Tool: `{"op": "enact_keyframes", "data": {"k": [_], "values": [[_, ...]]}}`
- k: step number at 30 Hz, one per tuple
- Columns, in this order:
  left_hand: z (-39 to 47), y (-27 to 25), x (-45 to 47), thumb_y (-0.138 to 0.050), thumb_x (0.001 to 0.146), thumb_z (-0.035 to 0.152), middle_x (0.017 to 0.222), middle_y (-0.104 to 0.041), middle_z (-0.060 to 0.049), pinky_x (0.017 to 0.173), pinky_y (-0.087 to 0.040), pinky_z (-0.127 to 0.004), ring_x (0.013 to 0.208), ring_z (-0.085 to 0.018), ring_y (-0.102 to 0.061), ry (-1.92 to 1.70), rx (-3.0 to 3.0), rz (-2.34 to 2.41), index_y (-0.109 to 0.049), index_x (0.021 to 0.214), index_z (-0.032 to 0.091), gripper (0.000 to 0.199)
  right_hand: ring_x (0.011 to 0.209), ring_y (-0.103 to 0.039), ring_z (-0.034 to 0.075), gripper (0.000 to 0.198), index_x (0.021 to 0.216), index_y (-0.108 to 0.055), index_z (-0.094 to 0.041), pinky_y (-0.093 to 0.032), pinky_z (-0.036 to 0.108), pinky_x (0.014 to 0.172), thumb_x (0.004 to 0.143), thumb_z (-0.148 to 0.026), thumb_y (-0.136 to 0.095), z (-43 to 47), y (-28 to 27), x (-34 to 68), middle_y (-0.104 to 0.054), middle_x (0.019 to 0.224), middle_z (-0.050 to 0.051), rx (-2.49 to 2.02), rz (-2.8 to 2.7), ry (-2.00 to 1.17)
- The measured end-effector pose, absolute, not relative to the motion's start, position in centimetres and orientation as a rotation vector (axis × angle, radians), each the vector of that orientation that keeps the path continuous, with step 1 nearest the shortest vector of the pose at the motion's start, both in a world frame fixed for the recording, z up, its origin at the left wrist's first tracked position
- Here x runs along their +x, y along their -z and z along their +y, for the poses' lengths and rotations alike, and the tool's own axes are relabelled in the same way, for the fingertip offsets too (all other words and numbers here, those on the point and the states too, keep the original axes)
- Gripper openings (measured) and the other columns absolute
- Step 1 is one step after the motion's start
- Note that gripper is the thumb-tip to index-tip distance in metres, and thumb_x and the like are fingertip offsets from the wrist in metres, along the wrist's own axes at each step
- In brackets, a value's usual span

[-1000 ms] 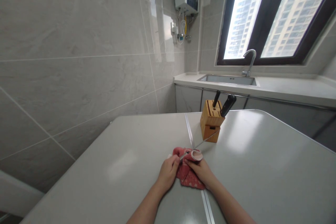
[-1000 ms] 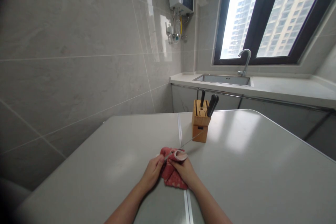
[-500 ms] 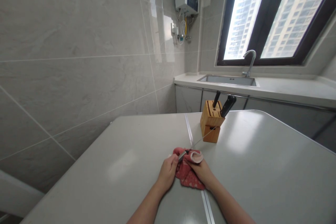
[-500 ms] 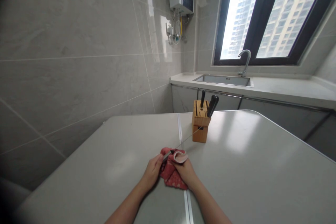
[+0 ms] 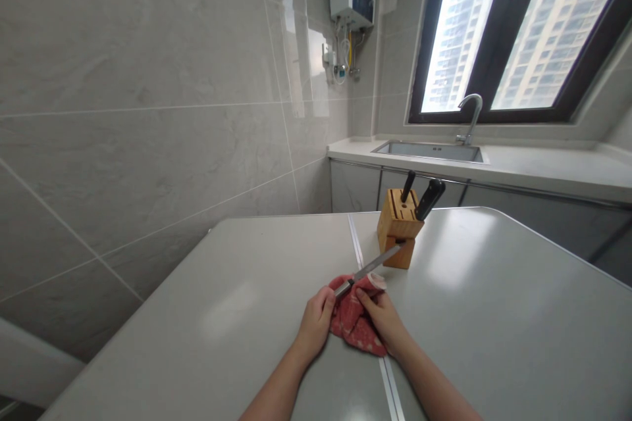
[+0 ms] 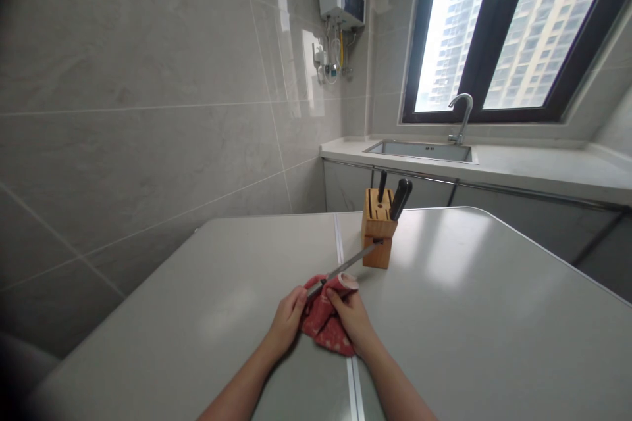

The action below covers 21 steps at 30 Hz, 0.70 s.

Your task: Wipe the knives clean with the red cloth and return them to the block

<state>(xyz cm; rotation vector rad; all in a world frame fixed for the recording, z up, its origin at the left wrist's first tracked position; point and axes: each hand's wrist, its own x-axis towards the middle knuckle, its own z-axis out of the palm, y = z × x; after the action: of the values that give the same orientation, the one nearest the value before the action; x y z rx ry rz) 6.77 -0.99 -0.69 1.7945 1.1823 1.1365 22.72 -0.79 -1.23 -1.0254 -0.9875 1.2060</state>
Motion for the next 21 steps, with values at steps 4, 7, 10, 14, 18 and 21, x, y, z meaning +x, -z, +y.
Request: {"op": "enact_keyframes", "data": {"k": [4,7,10,14,18,21], "values": [[-1.3,0.2,6.8,-0.034,0.092,0.043,0.074,-0.055,-0.001,0.068,-0.037,-0.025,0.072,-0.016,-0.050,-1.106,1.896,1.186,-0.051,0.076,0.018,0.034,0.096,-0.061,0.027,0.037,0.092,-0.062,-0.020,-0.049,0.041,0.084,0.069,-0.049,-0.066,-0.8,1.0,22.7,-0.069,0.089,0.006,-1.022,-0.996,-1.213],[-1.5,0.1,6.7,-0.038,0.090,0.042,0.077,-0.057,-0.001,0.070,-0.037,-0.025,0.074,-0.017,-0.051,-1.092,1.939,1.207,-0.051,0.080,0.019,0.029,0.093,-0.062,0.028,0.035,0.086,-0.064,-0.020,-0.050,0.040,0.080,0.069,-0.051,-0.064,-1.0,0.5,22.7,-0.070,0.083,0.006,-1.008,-1.004,-1.239],[-1.5,0.1,6.7,-0.040,0.090,0.041,0.079,-0.057,-0.002,0.070,-0.037,-0.025,0.074,-0.017,-0.051,-1.089,1.964,1.219,-0.051,0.082,0.019,0.026,0.090,-0.063,0.028,0.034,0.084,-0.065,-0.019,-0.050,0.039,0.079,0.069,-0.050,-0.065,-1.2,0.1,22.7,-0.070,0.081,0.006,-0.986,-0.962,-1.292],[-1.4,0.4,6.7,-0.043,0.089,0.041,0.080,-0.057,-0.002,0.069,-0.037,-0.025,0.074,-0.017,-0.051,-1.075,1.984,1.221,-0.052,0.085,0.019,0.024,0.089,-0.064,0.025,0.034,0.088,-0.063,-0.018,-0.050,0.038,0.081,0.070,-0.046,-0.067,-1.2,0.1,22.7,-0.071,0.088,0.007,-0.919,-0.858,-1.356],[-1.4,0.5,6.6,-0.046,0.087,0.041,0.079,-0.057,-0.002,0.067,-0.036,-0.025,0.073,-0.017,-0.051,-1.049,2.012,1.244,-0.052,0.085,0.019,0.023,0.095,-0.063,0.026,0.033,0.088,-0.062,-0.017,-0.050,0.037,0.081,0.071,-0.045,-0.066,-1.0,0.3,22.6,-0.070,0.095,0.007,-0.897,-0.841,-1.371],[-1.4,0.4,6.7,-0.046,0.086,0.040,0.078,-0.056,-0.002,0.065,-0.036,-0.024,0.072,-0.017,-0.050,-1.016,2.029,1.278,-0.052,0.085,0.019,0.022,0.098,-0.062,0.025,0.032,0.093,-0.060,-0.019,-0.049,0.037,0.084,0.072,-0.042,-0.065,-0.9,0.5,22.6,-0.068,0.103,0.007,-0.893,-0.854,-1.354]]}}
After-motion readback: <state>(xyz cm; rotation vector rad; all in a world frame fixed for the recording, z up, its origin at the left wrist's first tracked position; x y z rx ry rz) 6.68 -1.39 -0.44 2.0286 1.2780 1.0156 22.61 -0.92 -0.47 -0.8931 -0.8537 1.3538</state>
